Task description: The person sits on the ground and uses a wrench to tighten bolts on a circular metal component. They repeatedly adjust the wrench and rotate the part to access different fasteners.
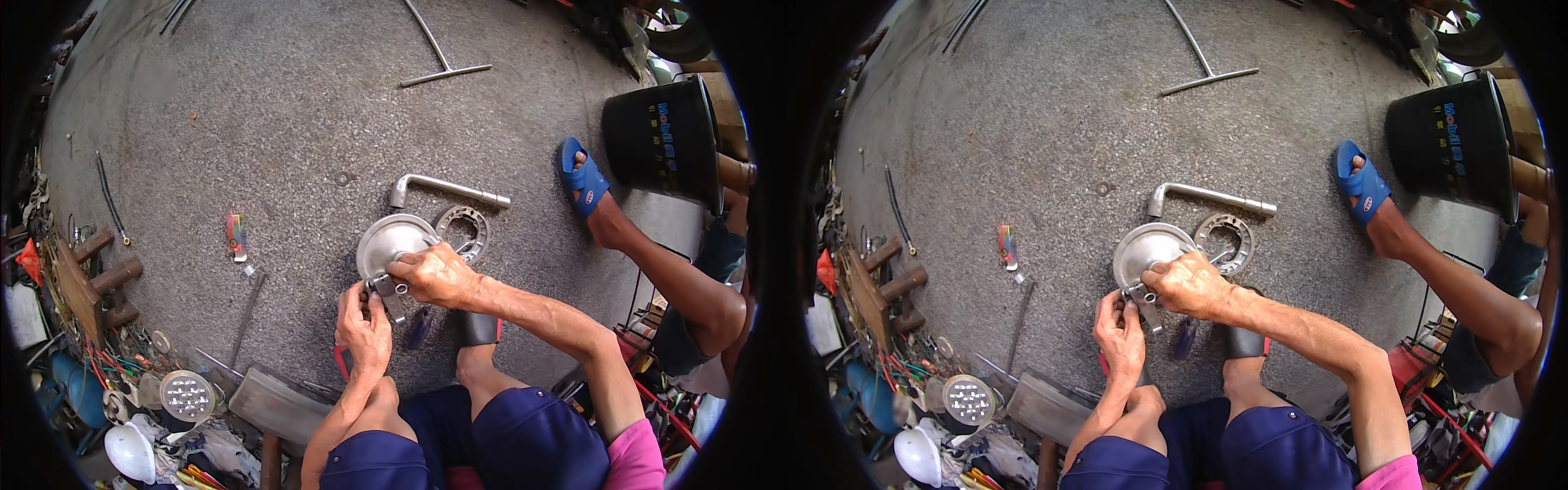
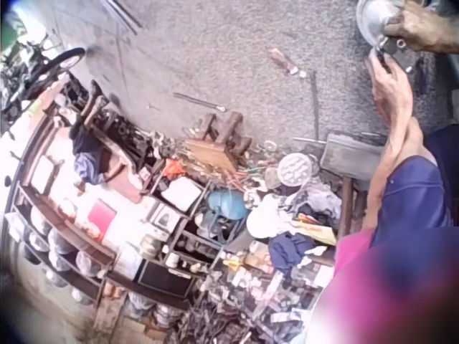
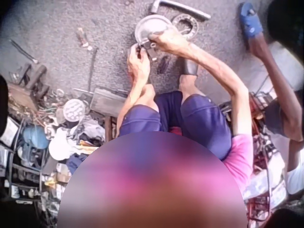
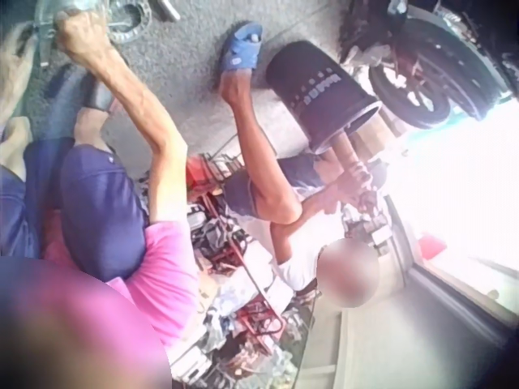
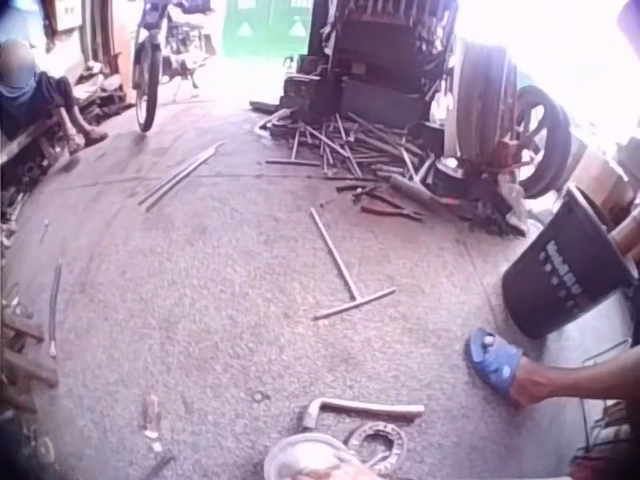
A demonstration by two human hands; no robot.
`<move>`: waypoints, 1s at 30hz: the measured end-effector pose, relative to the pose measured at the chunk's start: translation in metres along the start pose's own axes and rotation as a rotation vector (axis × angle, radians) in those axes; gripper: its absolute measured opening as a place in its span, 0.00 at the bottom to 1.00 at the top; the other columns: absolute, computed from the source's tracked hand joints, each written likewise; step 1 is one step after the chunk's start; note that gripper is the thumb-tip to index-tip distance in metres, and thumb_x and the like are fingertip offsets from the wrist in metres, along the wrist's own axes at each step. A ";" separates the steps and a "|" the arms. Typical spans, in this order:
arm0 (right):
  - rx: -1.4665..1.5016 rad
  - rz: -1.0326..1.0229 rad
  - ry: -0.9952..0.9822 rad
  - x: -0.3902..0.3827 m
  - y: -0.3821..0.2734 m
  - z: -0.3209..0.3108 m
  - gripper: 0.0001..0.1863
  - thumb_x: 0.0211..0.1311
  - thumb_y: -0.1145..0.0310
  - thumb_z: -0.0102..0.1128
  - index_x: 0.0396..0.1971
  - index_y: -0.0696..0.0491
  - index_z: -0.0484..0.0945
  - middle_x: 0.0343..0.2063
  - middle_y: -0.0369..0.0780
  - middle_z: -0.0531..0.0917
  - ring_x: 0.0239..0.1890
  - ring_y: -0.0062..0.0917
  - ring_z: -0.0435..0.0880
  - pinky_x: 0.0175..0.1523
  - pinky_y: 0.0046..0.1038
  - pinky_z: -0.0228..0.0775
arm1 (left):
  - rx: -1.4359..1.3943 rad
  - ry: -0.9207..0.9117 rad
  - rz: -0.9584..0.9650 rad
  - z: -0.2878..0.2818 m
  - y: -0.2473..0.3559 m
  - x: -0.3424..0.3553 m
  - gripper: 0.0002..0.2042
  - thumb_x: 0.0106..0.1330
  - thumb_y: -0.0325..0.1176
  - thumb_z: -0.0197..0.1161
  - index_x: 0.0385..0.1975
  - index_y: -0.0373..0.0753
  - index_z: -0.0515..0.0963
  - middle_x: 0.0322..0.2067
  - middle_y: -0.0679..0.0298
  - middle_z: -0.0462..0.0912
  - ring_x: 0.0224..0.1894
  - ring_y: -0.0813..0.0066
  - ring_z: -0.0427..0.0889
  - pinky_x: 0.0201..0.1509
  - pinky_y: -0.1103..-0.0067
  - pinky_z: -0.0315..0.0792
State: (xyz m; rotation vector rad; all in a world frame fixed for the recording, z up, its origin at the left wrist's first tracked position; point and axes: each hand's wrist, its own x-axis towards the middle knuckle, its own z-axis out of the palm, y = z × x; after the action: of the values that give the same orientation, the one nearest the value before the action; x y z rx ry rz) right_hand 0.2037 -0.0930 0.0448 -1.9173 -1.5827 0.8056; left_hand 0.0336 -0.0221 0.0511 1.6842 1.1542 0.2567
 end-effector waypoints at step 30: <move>0.543 0.512 0.245 -0.041 -0.076 -0.076 0.08 0.68 0.72 0.52 0.39 0.59 0.79 0.18 0.46 0.80 0.21 0.35 0.84 0.26 0.33 0.73 | 0.187 -0.056 0.090 0.017 0.018 0.004 0.14 0.70 0.34 0.62 0.41 0.33 0.64 0.25 0.50 0.82 0.27 0.55 0.85 0.29 0.68 0.74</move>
State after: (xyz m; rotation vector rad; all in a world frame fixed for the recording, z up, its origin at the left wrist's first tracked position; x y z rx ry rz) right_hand 0.2016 -0.1208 0.1562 -1.9174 -0.6342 1.0264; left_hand 0.0573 -0.0294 0.0570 1.8987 1.0892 0.1600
